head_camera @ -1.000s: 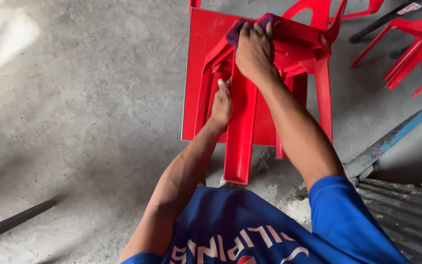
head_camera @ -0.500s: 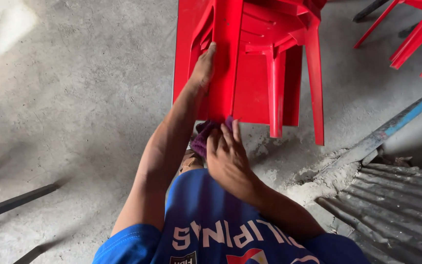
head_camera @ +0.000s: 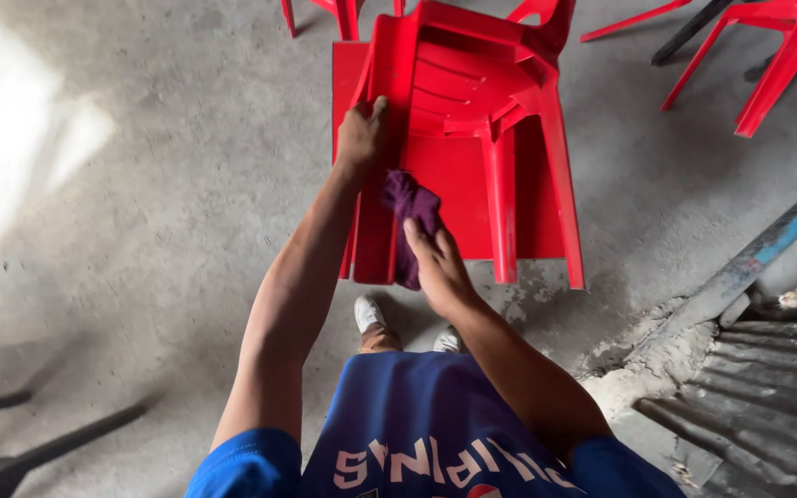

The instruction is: Wiping down red plastic chairs and a red table with a cloth.

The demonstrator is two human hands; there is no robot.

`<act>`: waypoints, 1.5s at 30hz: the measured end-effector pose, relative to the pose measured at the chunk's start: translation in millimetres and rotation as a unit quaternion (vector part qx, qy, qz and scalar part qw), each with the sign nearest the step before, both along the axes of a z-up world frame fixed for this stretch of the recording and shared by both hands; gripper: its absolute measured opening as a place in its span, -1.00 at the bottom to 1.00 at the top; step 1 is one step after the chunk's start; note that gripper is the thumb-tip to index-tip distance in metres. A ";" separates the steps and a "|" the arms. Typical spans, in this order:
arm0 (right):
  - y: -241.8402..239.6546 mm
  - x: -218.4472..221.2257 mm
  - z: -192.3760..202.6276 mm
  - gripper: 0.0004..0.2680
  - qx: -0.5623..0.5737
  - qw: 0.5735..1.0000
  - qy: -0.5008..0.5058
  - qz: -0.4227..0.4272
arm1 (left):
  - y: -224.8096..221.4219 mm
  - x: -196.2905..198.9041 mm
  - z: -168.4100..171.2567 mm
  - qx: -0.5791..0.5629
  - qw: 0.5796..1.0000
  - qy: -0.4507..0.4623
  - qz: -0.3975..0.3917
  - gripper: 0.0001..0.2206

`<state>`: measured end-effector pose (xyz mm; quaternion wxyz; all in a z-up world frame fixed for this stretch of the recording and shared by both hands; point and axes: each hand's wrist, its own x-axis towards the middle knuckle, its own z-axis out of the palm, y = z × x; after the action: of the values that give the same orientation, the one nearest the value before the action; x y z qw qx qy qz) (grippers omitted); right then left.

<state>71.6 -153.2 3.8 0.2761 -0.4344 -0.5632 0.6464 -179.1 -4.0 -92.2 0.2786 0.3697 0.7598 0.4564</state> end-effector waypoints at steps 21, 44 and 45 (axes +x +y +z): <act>113.3 -118.1 -188.8 -0.43 -0.248 0.856 0.449 0.066 | -76.3 28.5 98.2 -0.130 0.921 0.316 -0.188 -0.29; 319.0 -80.0 -38.1 -0.57 0.699 0.695 -0.157 0.062 | 43.1 5.0 99.7 -0.189 0.952 0.228 -0.073 -0.10; 325.7 -69.9 -34.4 -0.58 0.707 0.686 -0.166 0.046 | 45.1 9.2 110.4 -0.190 0.951 0.233 -0.069 -0.14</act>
<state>1.7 172.5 -30.5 0.3732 -0.1839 -0.9092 -0.0143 -169.9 41.1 18.2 0.1893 0.4573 0.8491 0.1848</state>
